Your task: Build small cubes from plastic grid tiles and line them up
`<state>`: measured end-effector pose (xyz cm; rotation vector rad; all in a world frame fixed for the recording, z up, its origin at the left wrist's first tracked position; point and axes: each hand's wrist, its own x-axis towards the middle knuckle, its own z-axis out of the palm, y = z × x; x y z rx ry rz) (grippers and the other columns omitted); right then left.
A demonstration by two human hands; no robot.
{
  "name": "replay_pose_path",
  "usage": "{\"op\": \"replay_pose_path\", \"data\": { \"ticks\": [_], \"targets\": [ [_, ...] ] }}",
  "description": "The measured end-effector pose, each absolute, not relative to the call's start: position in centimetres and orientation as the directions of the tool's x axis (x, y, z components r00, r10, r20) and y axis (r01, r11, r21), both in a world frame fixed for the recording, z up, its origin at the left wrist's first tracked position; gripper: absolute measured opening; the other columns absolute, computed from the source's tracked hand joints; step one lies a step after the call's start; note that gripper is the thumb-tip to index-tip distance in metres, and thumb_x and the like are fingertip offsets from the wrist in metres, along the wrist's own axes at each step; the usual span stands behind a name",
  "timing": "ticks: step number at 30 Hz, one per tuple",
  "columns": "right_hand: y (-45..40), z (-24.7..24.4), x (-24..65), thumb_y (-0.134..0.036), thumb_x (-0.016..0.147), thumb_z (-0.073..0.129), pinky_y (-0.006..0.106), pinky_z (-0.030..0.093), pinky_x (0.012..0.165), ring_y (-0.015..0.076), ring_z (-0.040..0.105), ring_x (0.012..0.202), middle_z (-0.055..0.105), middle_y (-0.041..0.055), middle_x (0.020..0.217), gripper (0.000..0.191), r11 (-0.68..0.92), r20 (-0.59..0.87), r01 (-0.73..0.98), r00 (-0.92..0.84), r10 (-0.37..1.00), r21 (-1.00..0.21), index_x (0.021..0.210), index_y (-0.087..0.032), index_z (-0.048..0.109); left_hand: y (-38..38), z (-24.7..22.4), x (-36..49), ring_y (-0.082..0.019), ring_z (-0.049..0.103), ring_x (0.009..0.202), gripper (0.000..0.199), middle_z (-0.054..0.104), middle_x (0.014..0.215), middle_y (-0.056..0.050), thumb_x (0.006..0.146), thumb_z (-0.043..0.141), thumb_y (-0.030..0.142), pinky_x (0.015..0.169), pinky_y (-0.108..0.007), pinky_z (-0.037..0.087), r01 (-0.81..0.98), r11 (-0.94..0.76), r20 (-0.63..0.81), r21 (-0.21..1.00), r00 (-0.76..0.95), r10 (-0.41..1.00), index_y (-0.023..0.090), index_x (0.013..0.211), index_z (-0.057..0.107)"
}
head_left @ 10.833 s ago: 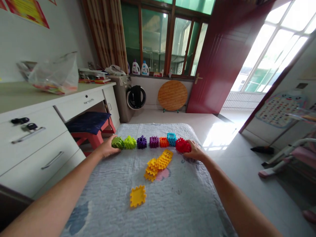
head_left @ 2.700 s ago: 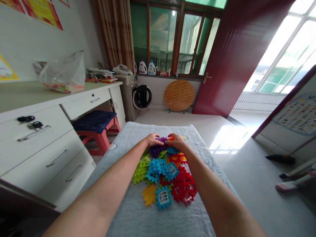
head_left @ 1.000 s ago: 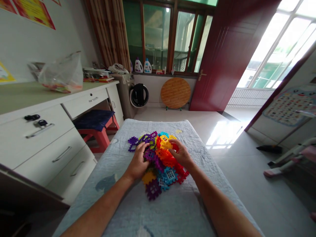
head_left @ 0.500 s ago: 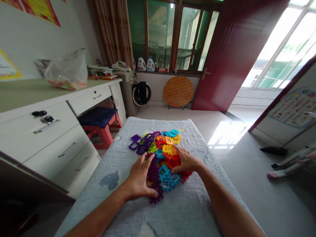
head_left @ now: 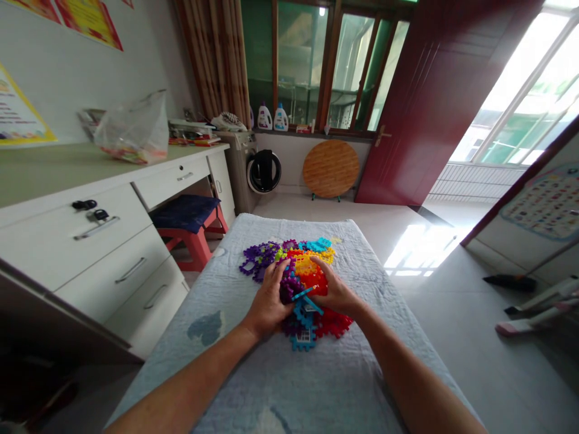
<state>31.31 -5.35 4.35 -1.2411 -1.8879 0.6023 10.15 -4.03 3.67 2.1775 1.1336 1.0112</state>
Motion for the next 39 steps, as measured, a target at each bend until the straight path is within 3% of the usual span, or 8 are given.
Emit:
{"op": "replay_pose_path", "data": {
  "ticks": [5, 10, 14, 17, 22, 26, 34, 39],
  "targets": [
    [-4.6, 5.9, 30.0, -0.020, 0.070, 0.066, 0.044, 0.037, 0.105, 0.0259, 0.047, 0.124, 0.049, 0.0095, 0.137, 0.078, 0.414, 0.333, 0.553, -0.246, 0.910, -0.723, 0.142, -0.027, 0.034, -2.5, 5.1, 8.6, -0.028, 0.043, 0.129, 0.082, 0.045, 0.137, -0.011, 0.069, 0.073, 0.041, 0.110, -0.041, 0.033, 0.399, -0.522, 0.393, 0.754, 0.362, 0.845, 0.023, 0.138, 0.034],
    [-3.1, 8.0, 29.5, -0.030, 0.071, 0.069, 0.042, 0.040, 0.101, 0.0246, 0.050, 0.119, 0.051, 0.0081, 0.135, 0.071, 0.448, 0.216, 0.566, -0.430, 0.877, -0.692, 0.137, -0.028, 0.043, -1.1, 5.9, 5.9, -0.028, 0.052, 0.121, 0.100, 0.050, 0.136, -0.014, 0.065, 0.075, 0.048, 0.103, -0.042, 0.041, 0.402, -0.276, 0.127, 0.873, 0.360, 0.924, 0.022, 0.144, 0.021],
    [0.1, 8.2, 32.1, -0.035, 0.077, 0.063, 0.032, 0.050, 0.076, 0.0173, 0.063, 0.087, 0.065, 0.0064, 0.107, 0.051, 0.304, 0.019, 0.555, -0.460, 0.888, -0.774, 0.126, -0.024, 0.055, -0.2, 5.9, 3.6, -0.034, 0.050, 0.122, 0.098, 0.053, 0.129, -0.016, 0.055, 0.079, 0.052, 0.103, -0.047, 0.039, 0.557, -0.280, 0.056, 0.782, 0.385, 0.921, 0.018, 0.138, 0.038],
    [3.4, 6.9, 34.6, -0.040, 0.081, 0.057, 0.029, 0.047, 0.070, 0.0175, 0.062, 0.078, 0.067, 0.0048, 0.089, 0.038, 0.168, -0.023, 0.661, -0.269, 0.963, -0.731, 0.112, -0.019, 0.064, 0.8, 5.6, 2.7, -0.037, 0.047, 0.122, 0.100, 0.050, 0.127, -0.016, 0.048, 0.080, 0.055, 0.105, -0.051, 0.036, 0.691, -0.313, 0.103, 0.652, 0.328, 0.939, 0.017, 0.134, 0.045],
    [7.2, 3.9, 35.8, -0.056, 0.078, 0.056, 0.044, 0.037, 0.096, 0.0337, 0.047, 0.120, 0.056, 0.0169, 0.125, 0.064, -0.209, 0.033, 0.832, 0.262, 0.964, -0.514, 0.128, -0.016, 0.053, 3.2, 4.8, 3.2, -0.041, 0.033, 0.132, 0.109, 0.039, 0.138, -0.019, 0.043, 0.079, 0.063, 0.109, -0.053, 0.028, 0.755, -0.286, 0.118, 0.590, 0.270, 0.956, 0.017, 0.135, 0.043],
    [7.4, 2.6, 33.4, -0.067, 0.078, 0.049, 0.054, 0.027, 0.103, 0.0367, 0.042, 0.125, 0.052, 0.0178, 0.131, 0.073, -0.211, -0.017, 0.848, 0.231, 0.973, -0.486, 0.133, -0.019, 0.048, 4.3, 4.5, 4.6, -0.036, 0.042, 0.128, 0.108, 0.046, 0.137, -0.018, 0.051, 0.074, 0.065, 0.105, -0.049, 0.034, 0.690, -0.313, 0.033, 0.653, 0.386, 0.922, 0.017, 0.139, 0.036],
    [4.7, 3.1, 28.8, -0.055, 0.078, 0.060, 0.042, 0.041, 0.097, 0.0254, 0.056, 0.110, 0.061, 0.0080, 0.118, 0.060, 0.142, 0.100, 0.613, -0.102, 0.990, -0.777, 0.128, -0.023, 0.051, 3.1, 4.6, 7.3, -0.040, 0.034, 0.133, 0.123, 0.035, 0.144, -0.018, 0.039, 0.082, 0.059, 0.107, -0.053, 0.032, 0.648, -0.533, 0.118, 0.544, 0.570, 0.813, 0.021, 0.143, 0.030],
    [2.9, 4.4, 28.3, -0.049, 0.072, 0.069, 0.043, 0.045, 0.095, 0.0245, 0.058, 0.107, 0.062, 0.0046, 0.115, 0.063, 0.116, 0.062, 0.380, -0.150, 0.987, -0.918, 0.128, -0.027, 0.049, 2.5, 4.1, 7.6, -0.036, 0.042, 0.127, 0.111, 0.038, 0.139, -0.016, 0.050, 0.081, 0.047, 0.103, -0.052, 0.037, 0.590, -0.616, 0.304, 0.521, 0.546, 0.780, 0.022, 0.144, 0.026]
  ]
}}
